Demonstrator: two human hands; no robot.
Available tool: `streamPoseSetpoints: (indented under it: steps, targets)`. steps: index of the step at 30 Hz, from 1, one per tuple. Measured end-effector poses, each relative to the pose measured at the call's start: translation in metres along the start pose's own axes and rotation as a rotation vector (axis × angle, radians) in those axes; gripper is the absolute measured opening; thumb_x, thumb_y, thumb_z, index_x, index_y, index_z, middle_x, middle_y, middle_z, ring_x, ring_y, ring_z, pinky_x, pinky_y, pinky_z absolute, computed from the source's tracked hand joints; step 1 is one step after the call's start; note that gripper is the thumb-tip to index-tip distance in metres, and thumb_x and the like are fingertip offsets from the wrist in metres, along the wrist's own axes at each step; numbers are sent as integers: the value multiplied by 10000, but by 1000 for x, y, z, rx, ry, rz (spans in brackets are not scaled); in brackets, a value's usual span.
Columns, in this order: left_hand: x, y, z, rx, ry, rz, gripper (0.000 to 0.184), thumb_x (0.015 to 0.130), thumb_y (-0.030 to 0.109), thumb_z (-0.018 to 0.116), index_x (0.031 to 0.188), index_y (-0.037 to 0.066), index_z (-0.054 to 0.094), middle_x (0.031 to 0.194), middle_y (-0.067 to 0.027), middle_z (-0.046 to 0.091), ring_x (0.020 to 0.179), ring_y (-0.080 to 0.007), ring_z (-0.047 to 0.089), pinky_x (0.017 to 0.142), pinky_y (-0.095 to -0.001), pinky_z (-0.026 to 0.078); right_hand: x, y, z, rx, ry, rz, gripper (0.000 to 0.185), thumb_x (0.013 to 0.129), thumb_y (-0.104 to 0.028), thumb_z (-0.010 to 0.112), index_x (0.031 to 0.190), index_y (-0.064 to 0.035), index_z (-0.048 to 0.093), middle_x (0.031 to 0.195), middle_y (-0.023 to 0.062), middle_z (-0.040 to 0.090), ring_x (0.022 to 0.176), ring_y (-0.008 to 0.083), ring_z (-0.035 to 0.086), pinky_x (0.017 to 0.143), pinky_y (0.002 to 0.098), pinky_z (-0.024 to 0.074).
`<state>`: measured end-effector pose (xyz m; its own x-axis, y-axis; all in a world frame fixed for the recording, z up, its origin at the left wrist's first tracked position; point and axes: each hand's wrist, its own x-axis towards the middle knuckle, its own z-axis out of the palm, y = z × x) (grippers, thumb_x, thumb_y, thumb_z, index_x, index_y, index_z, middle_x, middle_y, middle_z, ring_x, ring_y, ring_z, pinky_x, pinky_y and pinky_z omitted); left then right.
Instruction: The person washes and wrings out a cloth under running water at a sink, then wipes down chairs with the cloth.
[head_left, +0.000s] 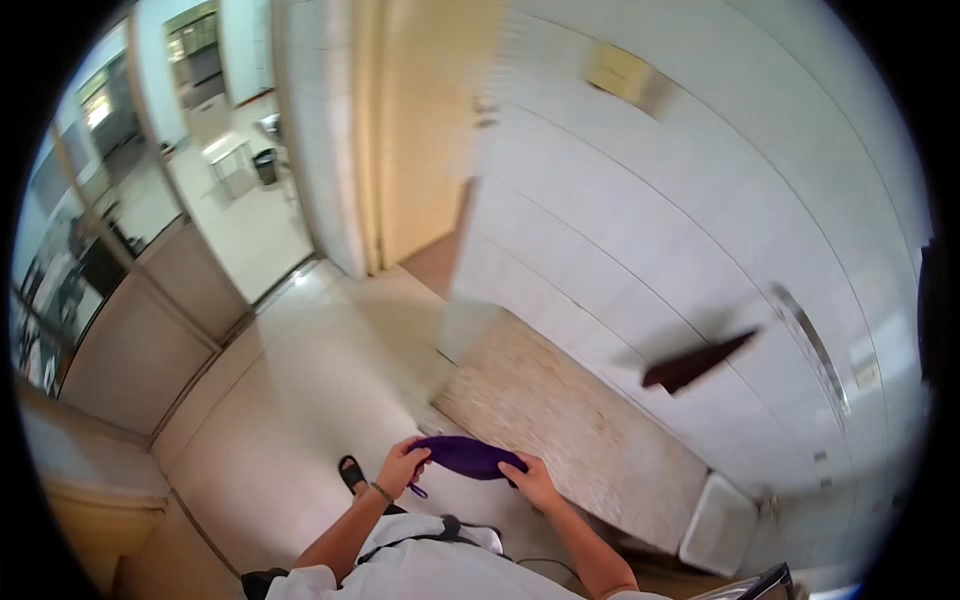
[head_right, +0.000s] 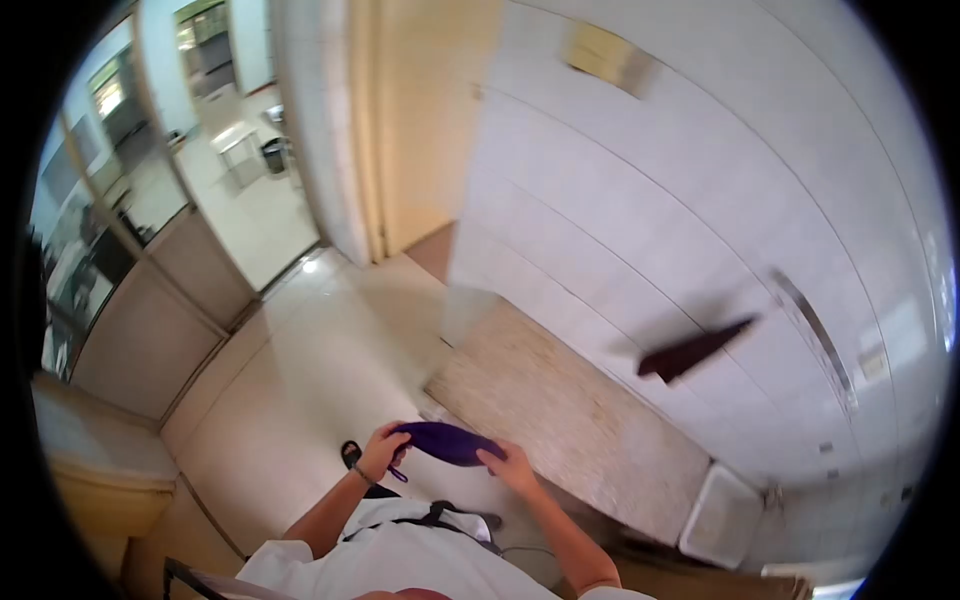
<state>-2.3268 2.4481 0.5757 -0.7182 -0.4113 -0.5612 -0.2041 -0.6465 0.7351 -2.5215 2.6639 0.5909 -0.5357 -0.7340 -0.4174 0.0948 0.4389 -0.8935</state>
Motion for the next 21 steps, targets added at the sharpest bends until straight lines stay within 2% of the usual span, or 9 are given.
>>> streamPoseSetpoints:
  steps: [3, 7, 11, 14, 17, 21]
  targets:
    - [-3, 43, -98, -139, 99, 34, 129, 898, 120, 583, 1015, 75, 612, 718, 3, 564, 519, -51, 448, 415, -208, 321, 66, -58, 93, -34, -85, 40, 219, 903, -248, 695, 937, -32, 681, 701, -47, 571, 615, 53, 486, 553, 234, 394]
    - [-9, 92, -209, -126, 232, 107, 121, 905, 126, 578, 1009, 73, 610, 725, 1, 573, 518, -52, 455, 412, -214, 340, 143, -100, 215, 12, -159, 35, 257, 940, -269, 650, 1044, -35, 678, 749, -47, 594, 635, 37, 497, 557, 212, 396]
    - [-8, 158, -280, -73, 280, 140, 115, 916, 127, 573, 1009, 70, 608, 737, 0, 586, 520, -58, 464, 410, -218, 353, 200, -146, 275, -4, -320, 41, 268, 951, -268, 634, 1083, -38, 668, 745, -53, 583, 622, 32, 484, 551, 208, 393]
    - [21, 188, -315, 0, 253, 202, 197, 920, 125, 579, 1104, 63, 608, 746, 14, 580, 533, -55, 457, 439, -212, 370, 240, -171, 300, -6, -332, -7, 265, 955, -254, 626, 1091, -30, 665, 736, -55, 575, 616, 34, 482, 546, 212, 389]
    - [61, 217, -327, 92, 239, 195, 246, 916, 122, 586, 1153, 58, 605, 751, 22, 570, 549, -52, 460, 463, -211, 383, 277, -209, 301, 19, -316, -25, 243, 942, -261, 628, 997, -25, 652, 660, -9, 555, 558, 71, 478, 519, 242, 388]
    - [113, 277, -328, 275, 170, 129, 423, 842, 125, 683, 1239, 59, 554, 839, 6, 589, 641, -62, 524, 505, -223, 430, 352, -198, 292, -49, -244, -81, 295, 940, -280, 642, 1078, -21, 670, 717, -42, 573, 612, 66, 500, 554, 244, 414]
